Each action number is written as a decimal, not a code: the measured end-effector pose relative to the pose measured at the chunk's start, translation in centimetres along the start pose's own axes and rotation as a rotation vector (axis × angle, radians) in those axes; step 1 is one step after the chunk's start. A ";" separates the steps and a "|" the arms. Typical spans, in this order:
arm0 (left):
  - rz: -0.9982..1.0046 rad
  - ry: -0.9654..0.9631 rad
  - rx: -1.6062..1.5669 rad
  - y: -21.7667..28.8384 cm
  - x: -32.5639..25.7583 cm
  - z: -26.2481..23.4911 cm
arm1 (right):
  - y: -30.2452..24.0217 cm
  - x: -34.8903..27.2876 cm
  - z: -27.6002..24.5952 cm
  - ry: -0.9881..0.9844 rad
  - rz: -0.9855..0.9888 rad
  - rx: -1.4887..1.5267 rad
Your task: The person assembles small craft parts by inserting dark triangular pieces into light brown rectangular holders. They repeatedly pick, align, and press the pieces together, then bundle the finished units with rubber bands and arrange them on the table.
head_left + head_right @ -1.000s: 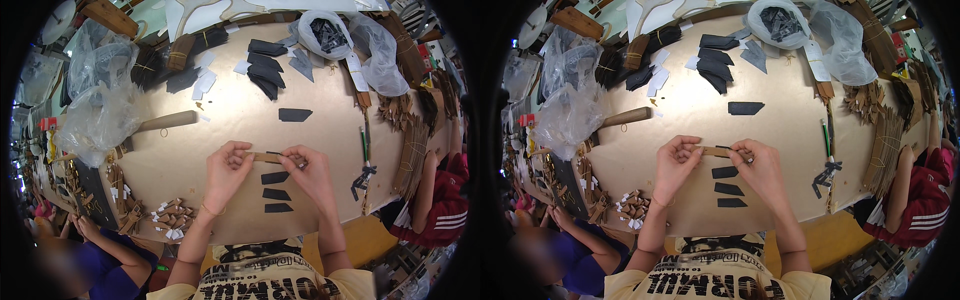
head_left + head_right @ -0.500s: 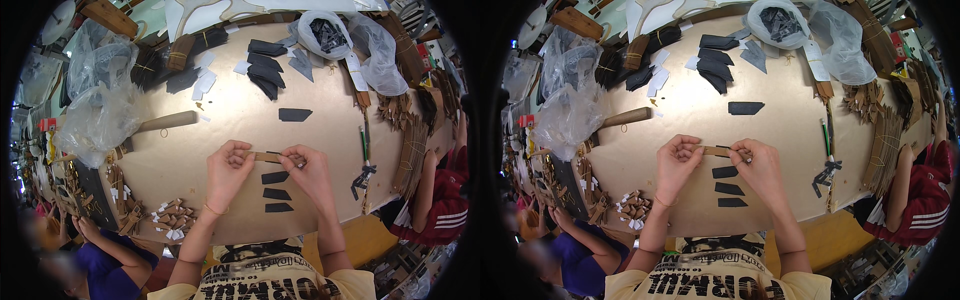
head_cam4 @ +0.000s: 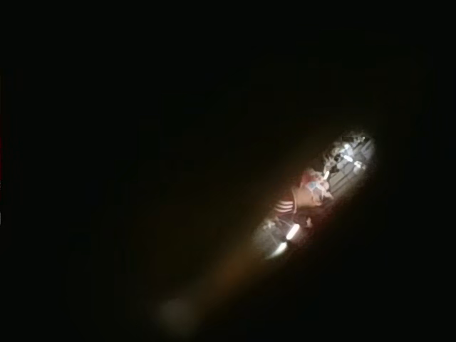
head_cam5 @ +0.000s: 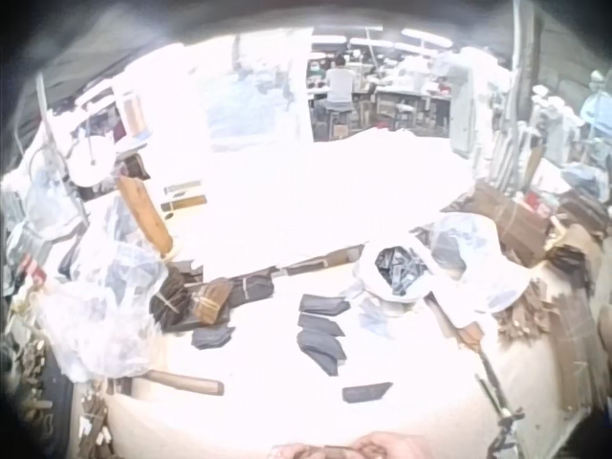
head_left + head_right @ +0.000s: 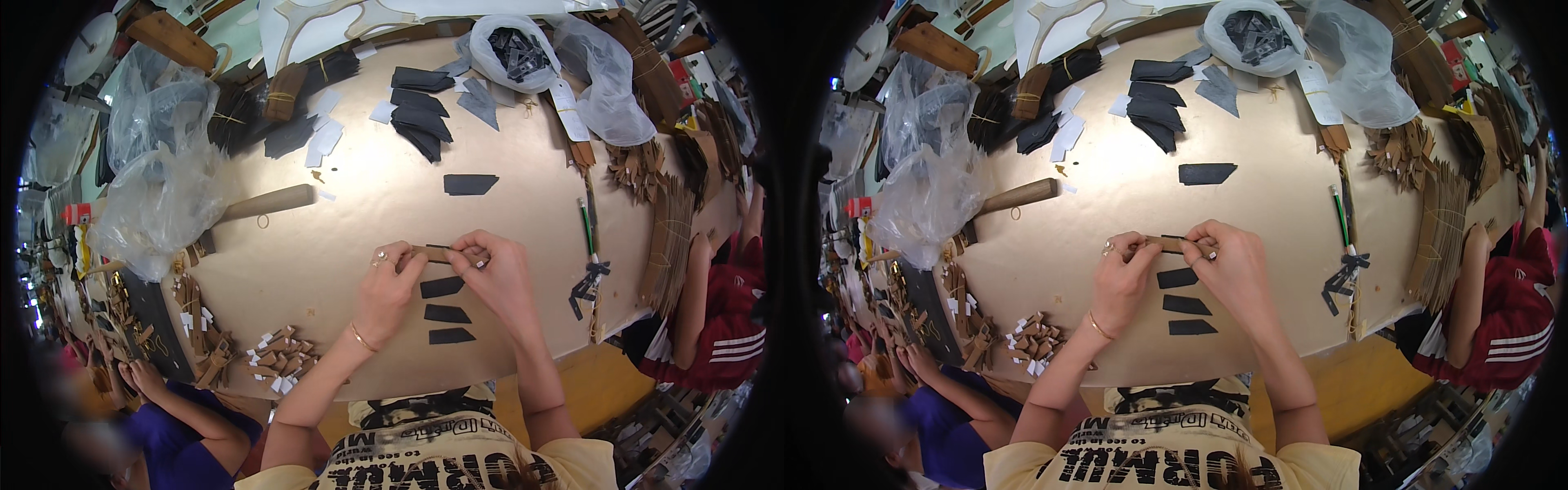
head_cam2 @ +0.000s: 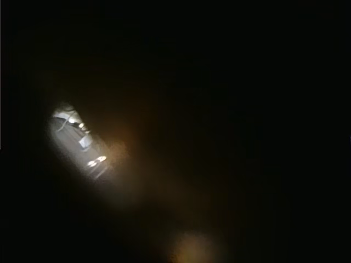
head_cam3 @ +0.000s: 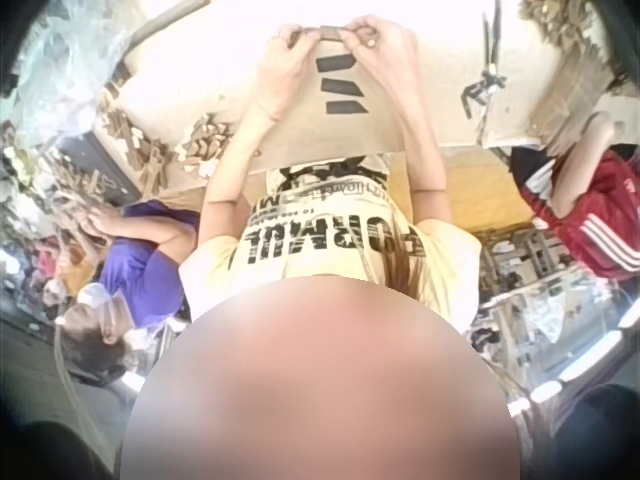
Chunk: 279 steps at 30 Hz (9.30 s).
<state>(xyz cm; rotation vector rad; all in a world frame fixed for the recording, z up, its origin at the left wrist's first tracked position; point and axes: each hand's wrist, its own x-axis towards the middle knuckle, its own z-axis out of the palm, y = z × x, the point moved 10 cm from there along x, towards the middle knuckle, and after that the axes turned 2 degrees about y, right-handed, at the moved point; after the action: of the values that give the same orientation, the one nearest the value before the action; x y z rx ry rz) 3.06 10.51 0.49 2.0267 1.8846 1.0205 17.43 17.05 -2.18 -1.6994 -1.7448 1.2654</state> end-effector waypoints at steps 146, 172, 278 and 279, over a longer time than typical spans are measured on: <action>-0.232 -0.065 0.006 -1.4 0.5 -0.8 | -0.6 -0.4 1.6 -0.014 -0.077 0.231; 0.101 0.108 0.236 -6.5 6.3 -8.5 | 1.0 0.0 2.3 -0.075 -0.103 0.317; -0.633 0.091 0.266 -7.5 -26.2 -18.7 | -17.1 -11.3 25.5 -0.951 -0.846 -0.329; -0.604 0.099 0.245 -7.7 -26.0 -18.5 | -17.1 -11.8 26.4 -1.004 -0.812 -0.314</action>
<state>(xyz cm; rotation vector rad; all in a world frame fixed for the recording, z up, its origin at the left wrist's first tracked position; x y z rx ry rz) -12.92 -18.12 0.80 1.3556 2.5450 0.7598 -11.29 -0.03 1.54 -0.1992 -2.8527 1.5401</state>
